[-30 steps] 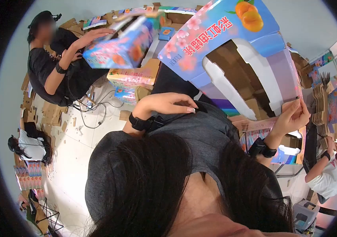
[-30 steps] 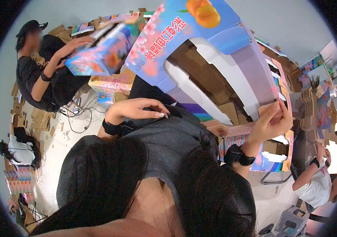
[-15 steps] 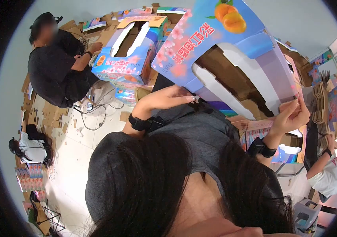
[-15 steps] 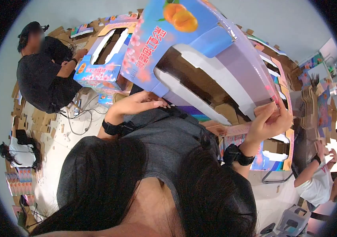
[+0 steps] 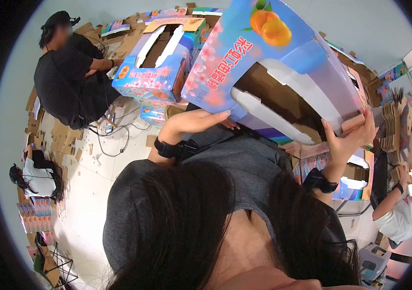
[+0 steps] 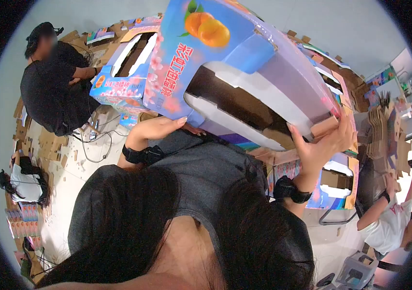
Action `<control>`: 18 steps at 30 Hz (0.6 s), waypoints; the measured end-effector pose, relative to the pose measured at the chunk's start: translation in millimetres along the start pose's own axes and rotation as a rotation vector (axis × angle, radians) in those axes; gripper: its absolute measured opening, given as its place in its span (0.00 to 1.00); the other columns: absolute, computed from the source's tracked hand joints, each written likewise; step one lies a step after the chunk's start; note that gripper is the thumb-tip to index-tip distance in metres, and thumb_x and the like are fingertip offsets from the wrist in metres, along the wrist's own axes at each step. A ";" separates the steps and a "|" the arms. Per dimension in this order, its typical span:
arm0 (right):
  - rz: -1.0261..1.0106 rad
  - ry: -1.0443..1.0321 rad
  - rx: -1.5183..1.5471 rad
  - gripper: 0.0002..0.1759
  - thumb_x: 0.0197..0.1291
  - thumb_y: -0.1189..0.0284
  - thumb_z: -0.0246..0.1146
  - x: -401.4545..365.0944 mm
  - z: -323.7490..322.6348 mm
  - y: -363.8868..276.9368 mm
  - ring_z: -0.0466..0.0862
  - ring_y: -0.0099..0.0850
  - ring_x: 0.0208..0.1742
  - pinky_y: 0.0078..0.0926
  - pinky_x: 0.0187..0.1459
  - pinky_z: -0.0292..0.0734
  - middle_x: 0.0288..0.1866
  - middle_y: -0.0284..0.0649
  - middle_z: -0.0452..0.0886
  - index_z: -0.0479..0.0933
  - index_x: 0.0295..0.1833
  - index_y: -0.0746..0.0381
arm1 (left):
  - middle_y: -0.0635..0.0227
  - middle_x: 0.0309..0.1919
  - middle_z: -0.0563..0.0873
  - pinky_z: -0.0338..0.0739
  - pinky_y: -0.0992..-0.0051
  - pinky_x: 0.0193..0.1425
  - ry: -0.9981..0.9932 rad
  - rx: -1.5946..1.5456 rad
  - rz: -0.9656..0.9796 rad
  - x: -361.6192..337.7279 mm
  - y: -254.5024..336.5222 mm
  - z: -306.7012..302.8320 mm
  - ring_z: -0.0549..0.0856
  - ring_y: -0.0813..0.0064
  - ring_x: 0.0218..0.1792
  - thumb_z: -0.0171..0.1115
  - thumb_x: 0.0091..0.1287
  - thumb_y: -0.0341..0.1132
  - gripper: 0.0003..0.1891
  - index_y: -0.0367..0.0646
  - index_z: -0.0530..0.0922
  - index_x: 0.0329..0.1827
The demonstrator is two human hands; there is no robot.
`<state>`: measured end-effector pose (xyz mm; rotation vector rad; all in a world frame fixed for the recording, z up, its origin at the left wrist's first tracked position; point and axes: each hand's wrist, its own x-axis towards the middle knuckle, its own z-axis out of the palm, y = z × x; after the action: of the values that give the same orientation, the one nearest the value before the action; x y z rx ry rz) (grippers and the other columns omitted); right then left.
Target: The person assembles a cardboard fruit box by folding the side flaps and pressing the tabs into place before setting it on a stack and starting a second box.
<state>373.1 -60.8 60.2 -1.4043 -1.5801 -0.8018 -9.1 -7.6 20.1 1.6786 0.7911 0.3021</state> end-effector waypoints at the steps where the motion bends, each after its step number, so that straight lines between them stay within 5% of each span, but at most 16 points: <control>1: 0.005 -0.037 0.019 0.62 0.37 0.43 0.79 2.0 0.3 3.4 0.62 0.47 0.71 0.47 0.72 0.51 0.69 0.48 0.66 0.60 0.74 0.63 | 0.61 0.58 0.84 0.65 0.76 0.70 -0.002 0.003 0.011 0.2 -0.4 0.4 0.78 0.70 0.61 0.36 0.82 0.51 0.30 0.33 0.80 0.59; 5: 0.040 -0.134 0.046 0.67 0.31 0.45 0.82 6.5 -1.1 4.8 0.59 0.48 0.74 0.48 0.74 0.47 0.72 0.48 0.64 0.56 0.76 0.63 | 0.62 0.59 0.84 0.62 0.73 0.73 -0.056 -0.003 0.082 8.8 -15.8 -1.7 0.77 0.68 0.64 0.31 0.83 0.49 0.31 0.33 0.80 0.59; 8: 0.049 -0.139 0.004 0.63 0.33 0.54 0.81 4.2 -1.5 6.6 0.59 0.49 0.73 0.48 0.74 0.48 0.71 0.48 0.64 0.56 0.75 0.62 | 0.58 0.54 0.85 0.69 0.73 0.69 -0.012 -0.017 0.072 9.6 -25.5 -4.4 0.81 0.67 0.59 0.44 0.79 0.56 0.32 0.30 0.78 0.60; 14: 0.072 -0.083 0.011 0.56 0.32 0.71 0.70 -4.6 6.8 17.5 0.58 0.49 0.74 0.48 0.77 0.44 0.72 0.46 0.65 0.57 0.74 0.63 | 0.53 0.73 0.64 0.59 0.61 0.76 -0.096 -0.465 0.417 11.5 -75.6 -6.7 0.63 0.57 0.75 0.67 0.58 0.67 0.58 0.33 0.52 0.78; 18: 0.139 -0.077 0.051 0.55 0.32 0.72 0.71 -9.7 10.7 29.1 0.61 0.49 0.73 0.45 0.75 0.48 0.70 0.47 0.66 0.59 0.73 0.63 | 0.53 0.77 0.57 0.56 0.58 0.78 0.029 -0.469 0.283 3.9 -62.0 -8.4 0.58 0.56 0.77 0.73 0.51 0.66 0.65 0.36 0.45 0.80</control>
<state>399.9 -50.8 44.7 -1.5053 -1.5307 -0.6280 -32.1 5.8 -36.7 1.3378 0.4543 0.6575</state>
